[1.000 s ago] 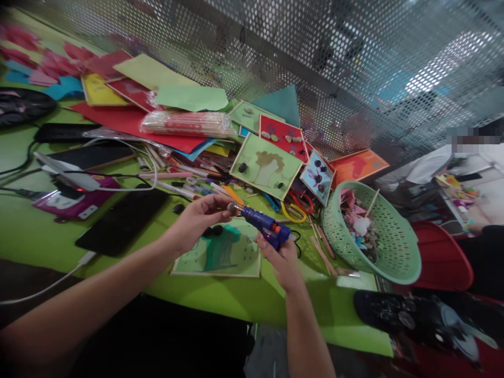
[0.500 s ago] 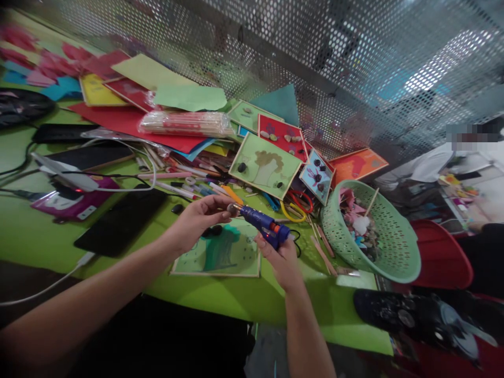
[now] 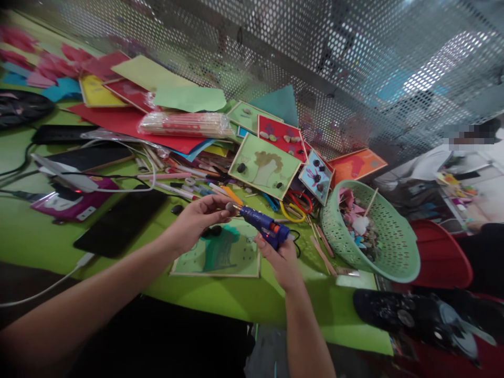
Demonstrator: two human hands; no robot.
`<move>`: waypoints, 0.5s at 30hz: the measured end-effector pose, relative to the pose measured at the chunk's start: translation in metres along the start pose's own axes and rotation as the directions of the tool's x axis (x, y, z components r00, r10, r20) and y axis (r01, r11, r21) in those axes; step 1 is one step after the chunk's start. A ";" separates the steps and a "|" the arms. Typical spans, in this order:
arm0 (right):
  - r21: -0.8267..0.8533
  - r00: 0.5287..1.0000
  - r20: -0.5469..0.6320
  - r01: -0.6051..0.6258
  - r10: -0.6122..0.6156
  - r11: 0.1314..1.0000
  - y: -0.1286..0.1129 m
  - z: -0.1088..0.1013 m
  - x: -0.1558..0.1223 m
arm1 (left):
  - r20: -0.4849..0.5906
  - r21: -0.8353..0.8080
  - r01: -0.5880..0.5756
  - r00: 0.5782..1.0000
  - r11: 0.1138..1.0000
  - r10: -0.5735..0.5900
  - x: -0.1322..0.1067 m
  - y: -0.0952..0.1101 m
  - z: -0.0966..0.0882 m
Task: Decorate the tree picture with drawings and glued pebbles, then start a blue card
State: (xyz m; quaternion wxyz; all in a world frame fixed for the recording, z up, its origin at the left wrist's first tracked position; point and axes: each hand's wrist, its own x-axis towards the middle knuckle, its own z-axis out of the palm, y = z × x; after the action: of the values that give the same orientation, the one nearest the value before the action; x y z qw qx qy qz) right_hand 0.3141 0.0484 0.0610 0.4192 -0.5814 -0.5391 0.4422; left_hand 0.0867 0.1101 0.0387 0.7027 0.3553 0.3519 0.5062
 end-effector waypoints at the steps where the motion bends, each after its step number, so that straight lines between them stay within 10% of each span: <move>1: 0.001 1.000 -0.002 -0.006 0.006 1.000 0.000 0.000 0.000 | -0.005 -0.007 -0.002 1.000 1.000 0.002 0.000 0.000 0.000; 15: -0.007 1.000 0.005 -0.002 0.002 1.000 -0.001 0.001 0.000 | -0.012 -0.054 0.038 0.999 0.998 -0.038 0.000 0.002 0.001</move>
State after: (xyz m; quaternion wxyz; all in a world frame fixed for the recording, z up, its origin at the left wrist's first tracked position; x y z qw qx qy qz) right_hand 0.3126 0.0483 0.0615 0.4153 -0.5826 -0.5410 0.4421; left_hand 0.0872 0.1102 0.0407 0.7193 0.3261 0.3492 0.5044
